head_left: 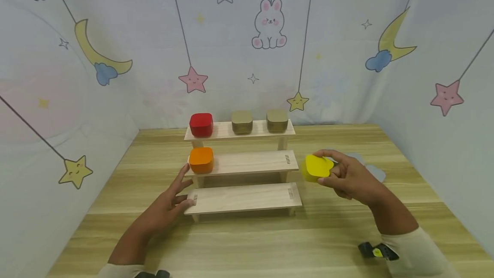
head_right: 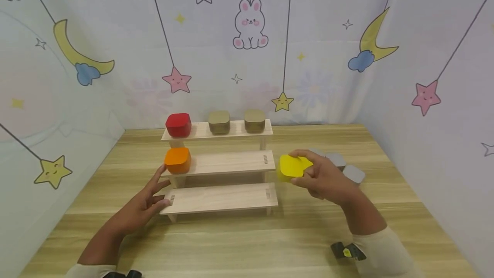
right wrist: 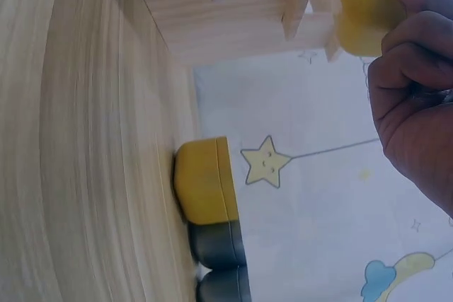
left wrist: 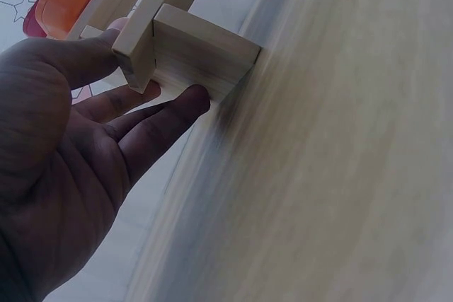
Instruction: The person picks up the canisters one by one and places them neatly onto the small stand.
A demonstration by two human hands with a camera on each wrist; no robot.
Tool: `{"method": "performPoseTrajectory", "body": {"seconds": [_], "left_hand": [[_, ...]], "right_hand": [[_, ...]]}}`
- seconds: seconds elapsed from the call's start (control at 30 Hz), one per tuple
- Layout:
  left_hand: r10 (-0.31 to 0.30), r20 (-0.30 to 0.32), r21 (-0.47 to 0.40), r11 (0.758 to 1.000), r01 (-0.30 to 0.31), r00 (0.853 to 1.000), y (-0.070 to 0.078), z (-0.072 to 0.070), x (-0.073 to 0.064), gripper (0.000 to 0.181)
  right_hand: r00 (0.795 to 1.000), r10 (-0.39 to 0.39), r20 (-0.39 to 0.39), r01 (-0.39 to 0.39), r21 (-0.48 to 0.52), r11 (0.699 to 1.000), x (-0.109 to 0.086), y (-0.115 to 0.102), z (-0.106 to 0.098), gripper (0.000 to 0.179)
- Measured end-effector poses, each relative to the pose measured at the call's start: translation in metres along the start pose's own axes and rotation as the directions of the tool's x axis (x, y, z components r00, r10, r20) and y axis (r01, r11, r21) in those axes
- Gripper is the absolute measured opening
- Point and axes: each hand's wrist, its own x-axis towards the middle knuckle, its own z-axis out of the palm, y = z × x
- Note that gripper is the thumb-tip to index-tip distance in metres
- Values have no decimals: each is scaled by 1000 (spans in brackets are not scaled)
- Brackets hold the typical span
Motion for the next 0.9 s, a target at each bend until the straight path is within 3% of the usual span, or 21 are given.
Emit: {"method": "performPoseTrajectory", "body": {"seconds": [0.33,0.6,0.9], "left_hand": [[6,3,-5,1000,-6,1000,-1,0,1,103],[-4,0,-13,1000,4,1000,-1,1,0,103],[-9,0,-4,1000,9,1000,1,0,0,104]], "right_hand": [[999,23,42,-24,14,1000,10,-9,22,70],[989,19,148,-14,-39,999,33,-18,39,70],[981,77,176,-54,-134,990,63,-35,56,63]]}}
